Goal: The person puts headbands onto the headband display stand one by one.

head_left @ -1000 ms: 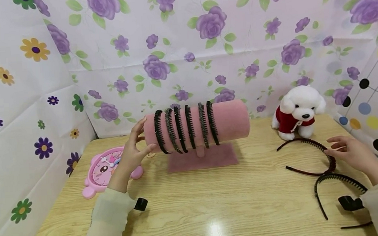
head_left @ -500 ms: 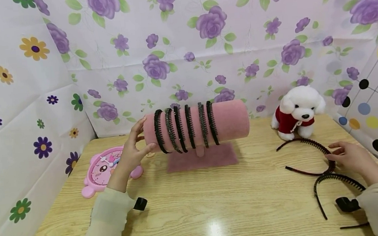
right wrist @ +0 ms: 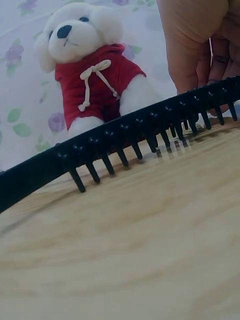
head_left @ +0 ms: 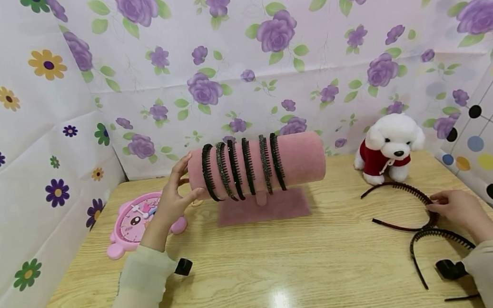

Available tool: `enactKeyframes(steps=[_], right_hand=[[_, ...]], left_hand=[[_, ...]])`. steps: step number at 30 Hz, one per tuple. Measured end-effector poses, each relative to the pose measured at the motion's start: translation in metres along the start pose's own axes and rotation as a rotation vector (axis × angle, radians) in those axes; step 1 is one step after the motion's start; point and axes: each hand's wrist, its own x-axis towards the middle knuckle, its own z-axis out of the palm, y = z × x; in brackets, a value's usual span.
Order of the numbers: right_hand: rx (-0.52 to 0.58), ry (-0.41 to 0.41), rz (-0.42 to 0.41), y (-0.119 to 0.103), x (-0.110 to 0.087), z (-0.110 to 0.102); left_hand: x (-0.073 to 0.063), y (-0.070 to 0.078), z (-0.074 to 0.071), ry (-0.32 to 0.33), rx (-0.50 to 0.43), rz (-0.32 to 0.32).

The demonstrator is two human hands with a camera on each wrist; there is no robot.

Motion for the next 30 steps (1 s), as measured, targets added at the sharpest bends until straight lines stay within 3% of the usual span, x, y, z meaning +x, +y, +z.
enactKeyframes(steps=[12, 25, 30], right_hand=[[0.049, -0.006, 0.017, -0.002, 0.0, -0.005], [0.219, -0.054, -0.009, -0.013, -0.001, -0.01], [0.27, -0.059, -0.01, -0.019, -0.003, -0.011]], left_hand=[[-0.001, -0.001, 0.0, 0.009, 0.001, -0.004], [-0.001, 0.0, 0.0, 0.008, 0.005, -0.005], [-0.001, -0.006, 0.001, 0.006, 0.03, -0.005]])
